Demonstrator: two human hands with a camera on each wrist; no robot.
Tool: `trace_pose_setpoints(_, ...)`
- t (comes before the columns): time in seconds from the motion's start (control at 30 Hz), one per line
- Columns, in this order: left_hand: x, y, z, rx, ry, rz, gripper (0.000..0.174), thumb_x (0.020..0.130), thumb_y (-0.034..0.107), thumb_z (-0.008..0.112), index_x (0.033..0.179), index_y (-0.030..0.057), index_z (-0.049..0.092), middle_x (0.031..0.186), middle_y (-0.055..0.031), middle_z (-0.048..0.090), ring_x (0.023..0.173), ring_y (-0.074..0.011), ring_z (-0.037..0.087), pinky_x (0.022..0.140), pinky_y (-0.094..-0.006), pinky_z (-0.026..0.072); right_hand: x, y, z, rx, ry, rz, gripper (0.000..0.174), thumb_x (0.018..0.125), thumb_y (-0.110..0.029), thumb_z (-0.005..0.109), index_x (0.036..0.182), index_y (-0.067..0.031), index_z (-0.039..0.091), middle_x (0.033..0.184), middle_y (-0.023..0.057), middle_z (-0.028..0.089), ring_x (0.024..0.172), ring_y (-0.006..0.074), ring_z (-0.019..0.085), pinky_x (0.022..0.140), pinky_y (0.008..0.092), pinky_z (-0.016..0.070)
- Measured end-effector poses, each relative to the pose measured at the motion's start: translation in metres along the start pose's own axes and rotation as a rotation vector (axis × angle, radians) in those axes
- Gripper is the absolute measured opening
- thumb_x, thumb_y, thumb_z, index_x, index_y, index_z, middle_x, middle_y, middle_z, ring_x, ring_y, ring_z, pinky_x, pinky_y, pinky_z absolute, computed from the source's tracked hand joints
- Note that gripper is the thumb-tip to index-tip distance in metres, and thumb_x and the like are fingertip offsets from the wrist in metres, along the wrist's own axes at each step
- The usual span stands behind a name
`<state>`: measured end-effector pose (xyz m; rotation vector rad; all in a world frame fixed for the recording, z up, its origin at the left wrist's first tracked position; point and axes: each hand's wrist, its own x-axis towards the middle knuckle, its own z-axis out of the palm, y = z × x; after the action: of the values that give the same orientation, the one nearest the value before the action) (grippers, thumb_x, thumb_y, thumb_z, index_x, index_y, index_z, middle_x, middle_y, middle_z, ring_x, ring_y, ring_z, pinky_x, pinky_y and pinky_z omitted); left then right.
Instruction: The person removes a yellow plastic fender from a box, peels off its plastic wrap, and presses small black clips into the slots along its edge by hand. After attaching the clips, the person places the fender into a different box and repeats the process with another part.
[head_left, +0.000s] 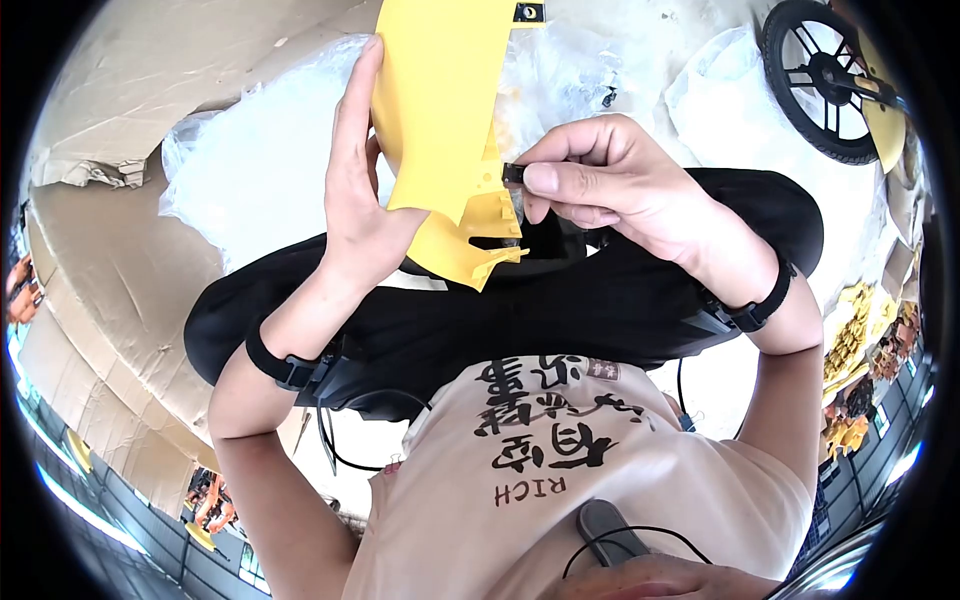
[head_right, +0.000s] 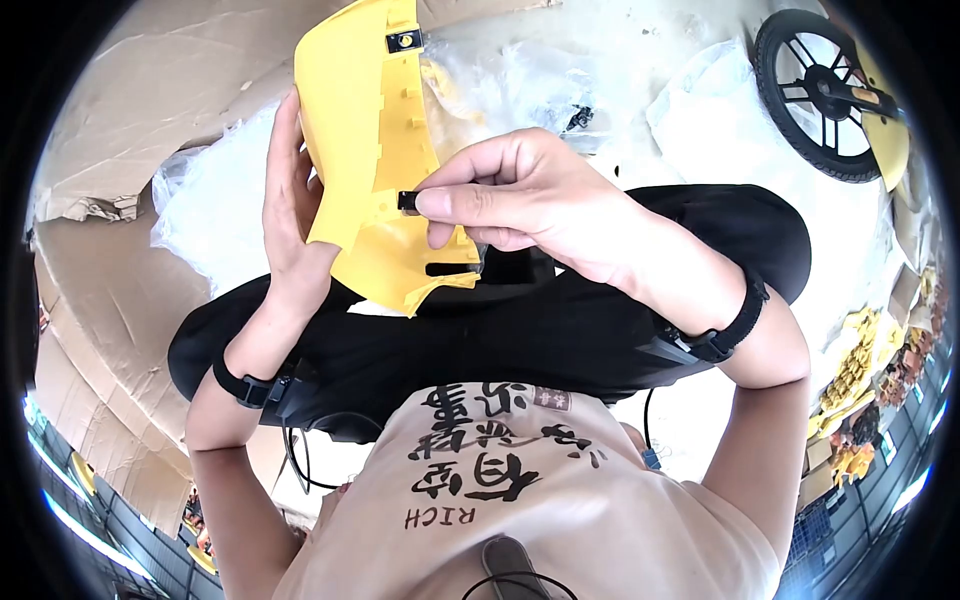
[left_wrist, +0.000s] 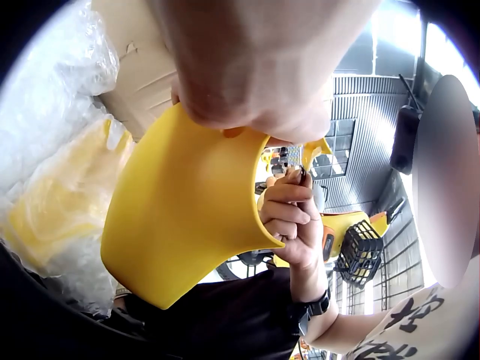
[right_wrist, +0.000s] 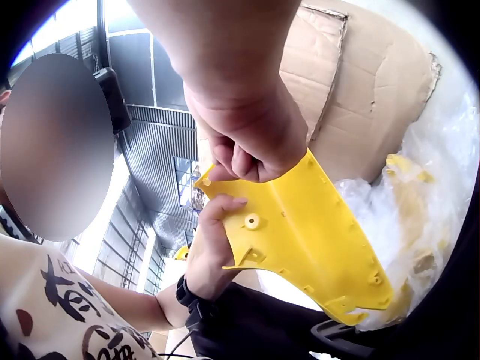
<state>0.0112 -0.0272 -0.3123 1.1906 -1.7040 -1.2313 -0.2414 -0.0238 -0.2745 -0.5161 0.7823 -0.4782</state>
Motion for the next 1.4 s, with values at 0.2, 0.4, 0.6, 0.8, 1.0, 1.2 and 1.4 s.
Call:
trace_pose_setpoints(0.2,0.001,0.004,0.002,-0.014,-0.033,-0.016,0.086,0.09,0.018,0.068,0.157,0.0068,0.015,0.157,-0.0143,0.029,0.137,-0.0288,0.042,0.112,-0.0413,0.0376,-0.001,-0.001,0.007,-0.137,0.09,-0.018,0.02,0.096,-0.018,0.067,0.104,0.0009,0.069,0.074,0.0006,0.058,0.06,0.0033,0.044,0.052,0.0182,0.0306)
trace_pose_setpoints(0.4,0.001,0.003,0.003,-0.028,-0.062,-0.017,0.081,0.092,0.016,0.065,0.157,0.0067,0.016,0.156,-0.0146,0.031,0.136,-0.0286,0.043,0.112,-0.0415,0.0378,-0.001,-0.002,0.005,-0.201,0.015,-0.079,0.023,0.093,-0.019,0.071,0.104,0.001,0.071,0.079,-0.0008,0.065,0.071,0.0025,0.055,0.057,0.0171,0.0386)
trace_pose_setpoints(0.6,-0.001,-0.003,0.005,0.011,-0.029,0.008,0.089,0.081,0.011,0.075,0.155,0.0086,0.027,0.15,-0.0146,0.04,0.134,-0.0275,0.044,0.098,-0.0343,0.0423,-0.001,0.005,0.005,-0.213,0.011,-0.09,0.024,0.093,-0.019,0.071,0.103,0.0023,0.071,0.079,-0.0005,0.064,0.071,0.0037,0.055,0.057,0.0182,0.039)
trace_pose_setpoints(0.8,-0.001,0.002,0.005,0.166,-0.011,0.086,0.085,0.081,0.006,0.073,0.154,0.0069,0.028,0.145,-0.0158,0.042,0.131,-0.0298,0.045,0.107,-0.0382,0.039,-0.001,0.01,0.007,-0.07,0.031,-0.029,0.023,0.092,-0.02,0.072,0.1,0.0017,0.07,0.075,-0.0006,0.061,0.063,0.0019,0.05,0.05,0.0169,0.0325)
trace_pose_setpoints(1.0,-0.005,-0.002,0.008,0.222,-0.099,0.105,0.074,0.095,0.009,0.062,0.157,0.0117,0.021,0.159,-0.013,0.029,0.139,-0.0276,0.041,0.109,-0.0414,0.0413,-0.002,0.011,0.016,-0.119,0.082,-0.016,0.023,0.091,-0.022,0.073,0.097,0.0001,0.07,0.072,-0.0014,0.06,0.057,0.0005,0.044,0.048,0.0169,0.0288)
trace_pose_setpoints(1.2,-0.008,-0.003,0.01,0.26,-0.062,0.104,0.074,0.095,0.01,0.062,0.157,0.0123,0.022,0.159,-0.0119,0.028,0.138,-0.0274,0.042,0.107,-0.0408,0.0429,0.0,0.011,0.02,0.008,0.038,0.041,0.019,0.095,-0.019,0.067,0.092,-0.0001,0.063,0.071,-0.0025,0.05,0.058,0.0016,0.036,0.047,0.0182,0.0219)
trace_pose_setpoints(1.4,-0.006,-0.001,0.013,0.035,-0.055,-0.042,0.074,0.094,0.01,0.062,0.157,0.0129,0.022,0.152,-0.0142,0.036,0.131,-0.0264,0.048,0.107,-0.0388,0.0424,0.004,0.01,0.014,-0.031,0.014,-0.003,0.027,0.093,-0.024,0.072,0.103,0.0005,0.069,0.073,-0.0008,0.059,0.055,0.0011,0.039,0.048,0.0169,0.0277)
